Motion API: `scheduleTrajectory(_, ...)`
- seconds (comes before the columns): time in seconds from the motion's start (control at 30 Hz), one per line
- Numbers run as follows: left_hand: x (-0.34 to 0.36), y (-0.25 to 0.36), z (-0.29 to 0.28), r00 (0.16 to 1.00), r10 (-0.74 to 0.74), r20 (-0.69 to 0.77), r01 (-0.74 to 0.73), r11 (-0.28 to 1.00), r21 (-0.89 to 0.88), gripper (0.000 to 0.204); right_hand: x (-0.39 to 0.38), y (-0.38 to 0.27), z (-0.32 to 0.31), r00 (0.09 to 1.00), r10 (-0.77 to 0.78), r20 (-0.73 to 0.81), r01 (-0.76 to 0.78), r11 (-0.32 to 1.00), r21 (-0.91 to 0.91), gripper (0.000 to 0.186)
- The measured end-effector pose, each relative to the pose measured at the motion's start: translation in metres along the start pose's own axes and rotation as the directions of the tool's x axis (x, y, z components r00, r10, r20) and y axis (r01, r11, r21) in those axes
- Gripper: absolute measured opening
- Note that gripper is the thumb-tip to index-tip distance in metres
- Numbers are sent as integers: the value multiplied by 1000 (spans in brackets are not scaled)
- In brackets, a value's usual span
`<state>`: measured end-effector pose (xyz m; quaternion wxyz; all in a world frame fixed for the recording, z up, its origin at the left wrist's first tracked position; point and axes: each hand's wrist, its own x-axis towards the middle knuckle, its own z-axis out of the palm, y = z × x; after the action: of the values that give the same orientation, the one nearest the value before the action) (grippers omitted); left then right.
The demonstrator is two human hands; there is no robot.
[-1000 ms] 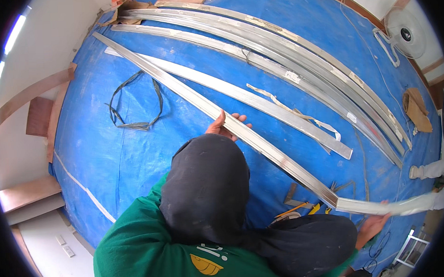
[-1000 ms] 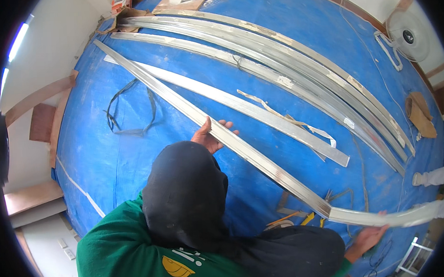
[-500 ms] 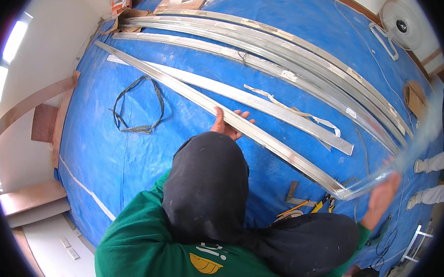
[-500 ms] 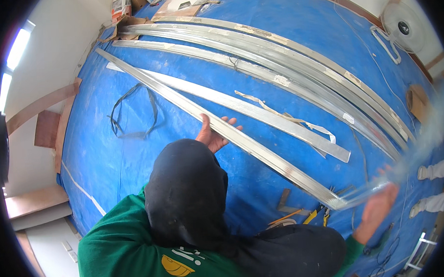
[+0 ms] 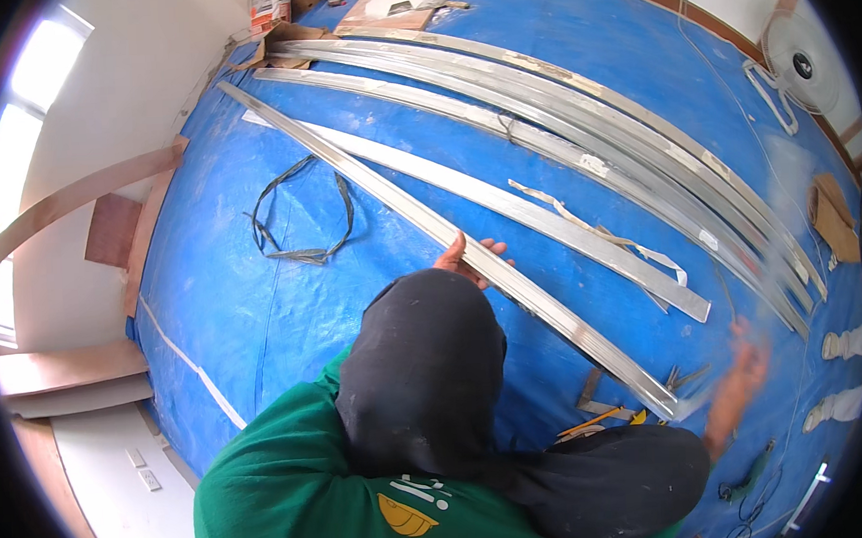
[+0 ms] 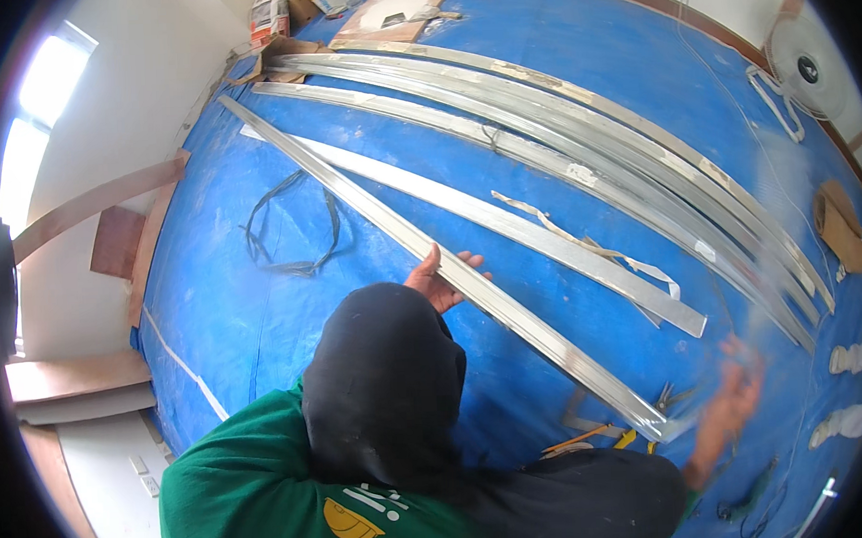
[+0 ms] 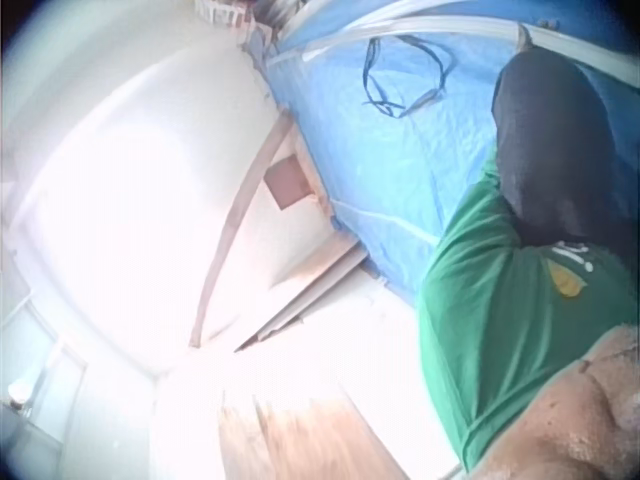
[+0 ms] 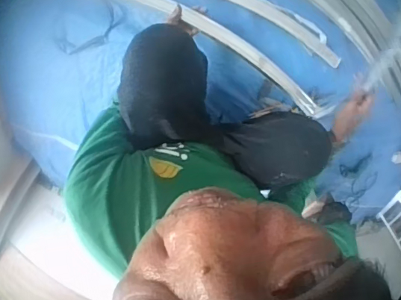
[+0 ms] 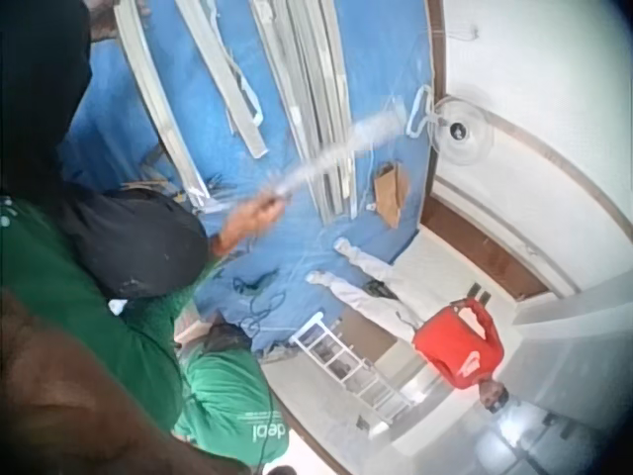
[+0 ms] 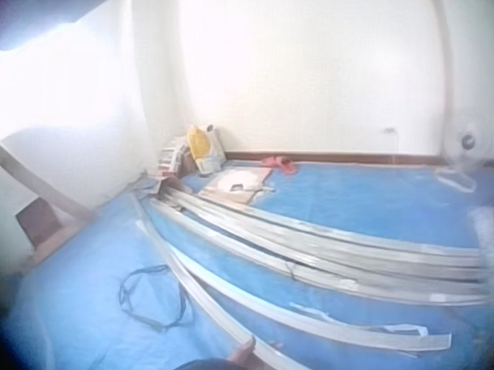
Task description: The person sits on a blue floor covering and uses a corded drill to make holes along the length of a long metal strip. They hold the strip with one hand and operate the drill with the other, then set the drill down and pick up a pair of pliers.
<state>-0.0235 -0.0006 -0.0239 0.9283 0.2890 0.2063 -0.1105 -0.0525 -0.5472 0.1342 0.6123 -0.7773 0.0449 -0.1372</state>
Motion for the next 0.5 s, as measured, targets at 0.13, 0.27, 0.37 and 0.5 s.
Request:
scheduleTrajectory(0.13, -5, -2, 8, 999, 12, -45, -17, 993, -116, 90, -54, 88, -173, 848, 201, -490, 100, 848, 521, 45)
scheduleTrajectory(0.27, 0, -10, 21, 999, 14, 33, -6, 975, -224, 87, -159, 222, -241, 836, -332, -438, -158, 619, -770, 44)
scheduleTrajectory(0.37, -2, -11, 31, 999, 16, -42, -23, 985, -174, 81, -154, 230, -235, 768, -171, -618, -426, 585, -691, 48)
scheduleTrajectory(0.5, 6, 4, 39, 998, 51, -35, -52, 998, -25, 82, -39, 92, -183, 777, 98, -622, 238, 868, 435, 75)
